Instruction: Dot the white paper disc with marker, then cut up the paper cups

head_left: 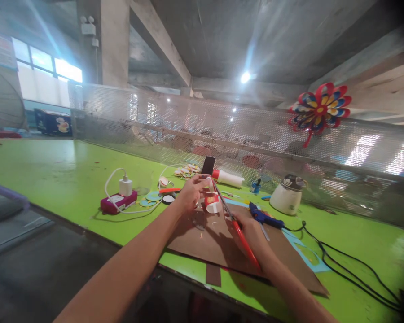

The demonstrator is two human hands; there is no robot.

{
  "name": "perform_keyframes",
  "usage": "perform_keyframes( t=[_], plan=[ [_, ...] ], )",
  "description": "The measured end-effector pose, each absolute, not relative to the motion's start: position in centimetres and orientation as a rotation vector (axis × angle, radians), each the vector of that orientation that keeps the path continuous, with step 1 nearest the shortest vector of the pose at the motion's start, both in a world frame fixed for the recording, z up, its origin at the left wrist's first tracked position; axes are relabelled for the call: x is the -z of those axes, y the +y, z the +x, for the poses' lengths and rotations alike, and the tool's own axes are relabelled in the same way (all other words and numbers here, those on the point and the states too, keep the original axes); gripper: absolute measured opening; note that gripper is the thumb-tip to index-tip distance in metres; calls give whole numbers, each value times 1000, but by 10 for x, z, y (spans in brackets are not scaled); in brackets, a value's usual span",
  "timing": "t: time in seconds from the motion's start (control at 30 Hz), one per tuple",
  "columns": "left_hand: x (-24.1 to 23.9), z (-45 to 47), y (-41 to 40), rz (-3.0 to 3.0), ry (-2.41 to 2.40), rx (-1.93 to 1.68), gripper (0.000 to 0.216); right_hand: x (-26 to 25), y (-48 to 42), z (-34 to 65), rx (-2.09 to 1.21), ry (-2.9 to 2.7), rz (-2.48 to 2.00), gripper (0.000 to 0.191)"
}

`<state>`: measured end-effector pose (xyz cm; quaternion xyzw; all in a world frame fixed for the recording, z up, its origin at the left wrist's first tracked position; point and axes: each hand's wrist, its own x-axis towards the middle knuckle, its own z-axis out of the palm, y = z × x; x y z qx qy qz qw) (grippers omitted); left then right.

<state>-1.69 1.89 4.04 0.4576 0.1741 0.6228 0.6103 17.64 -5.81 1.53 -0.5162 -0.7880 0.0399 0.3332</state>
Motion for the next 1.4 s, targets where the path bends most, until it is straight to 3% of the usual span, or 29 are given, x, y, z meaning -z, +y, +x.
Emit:
perform_keyframes(
  t=[1.4],
  plan=[
    [-36, -9, 27, 1027, 297, -1533, 41, -13, -58, 176, -143, -2054, -1303, 45]
  ],
)
